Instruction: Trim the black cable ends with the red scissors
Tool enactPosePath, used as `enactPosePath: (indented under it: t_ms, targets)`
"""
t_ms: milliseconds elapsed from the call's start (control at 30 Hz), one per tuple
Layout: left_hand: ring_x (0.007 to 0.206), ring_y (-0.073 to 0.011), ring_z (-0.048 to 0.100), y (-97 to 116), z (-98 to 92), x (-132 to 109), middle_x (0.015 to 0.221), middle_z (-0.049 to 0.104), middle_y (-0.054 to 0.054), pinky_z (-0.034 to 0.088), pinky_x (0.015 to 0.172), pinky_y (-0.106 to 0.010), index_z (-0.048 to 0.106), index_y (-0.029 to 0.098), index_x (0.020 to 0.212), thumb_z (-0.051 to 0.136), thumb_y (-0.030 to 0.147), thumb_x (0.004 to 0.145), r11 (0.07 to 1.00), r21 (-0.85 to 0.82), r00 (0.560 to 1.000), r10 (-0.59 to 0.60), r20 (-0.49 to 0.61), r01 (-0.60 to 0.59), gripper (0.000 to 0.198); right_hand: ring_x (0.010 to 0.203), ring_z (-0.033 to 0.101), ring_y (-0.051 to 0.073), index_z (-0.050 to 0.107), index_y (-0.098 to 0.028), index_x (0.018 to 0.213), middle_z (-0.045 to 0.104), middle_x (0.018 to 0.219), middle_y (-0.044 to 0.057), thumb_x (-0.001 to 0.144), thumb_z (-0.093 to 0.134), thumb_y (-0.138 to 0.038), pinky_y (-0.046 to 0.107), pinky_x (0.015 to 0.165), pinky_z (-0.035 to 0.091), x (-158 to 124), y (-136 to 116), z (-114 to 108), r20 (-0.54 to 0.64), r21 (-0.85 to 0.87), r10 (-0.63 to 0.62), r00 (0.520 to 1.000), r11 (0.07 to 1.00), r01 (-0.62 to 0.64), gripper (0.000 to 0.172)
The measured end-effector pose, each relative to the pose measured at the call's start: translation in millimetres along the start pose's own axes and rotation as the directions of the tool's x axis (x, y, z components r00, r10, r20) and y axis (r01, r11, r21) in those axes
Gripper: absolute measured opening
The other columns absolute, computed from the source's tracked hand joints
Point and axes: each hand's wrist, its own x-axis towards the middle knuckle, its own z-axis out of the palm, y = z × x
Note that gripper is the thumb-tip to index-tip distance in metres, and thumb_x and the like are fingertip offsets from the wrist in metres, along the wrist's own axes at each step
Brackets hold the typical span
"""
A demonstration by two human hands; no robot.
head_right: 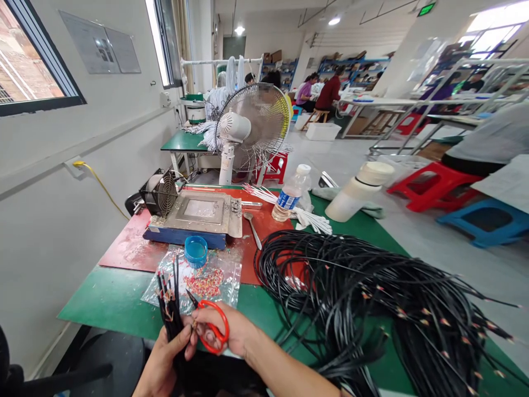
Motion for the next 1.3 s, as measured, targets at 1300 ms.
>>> enactPosePath:
  t_ms: [1300]
  targets:
    - [0.053,-0.0112,0.042,2,2.3,2,0.05,0.05,0.001,0.034,0.057,-0.024,0.063,0.014,0.062,0.067,0.036,0.075,1.0,-0.001,0.998,0.012,-0.056,-0.012,0.025,0.03,0.033,0.002,0.056,-0.011,0.054,0.044,0.039,-0.005,0.067,0.062,-0.06,0.015,0.03,0.024,-6,2,12,-0.151,-0.127,-0.284,0.947,0.955,0.267,0.052]
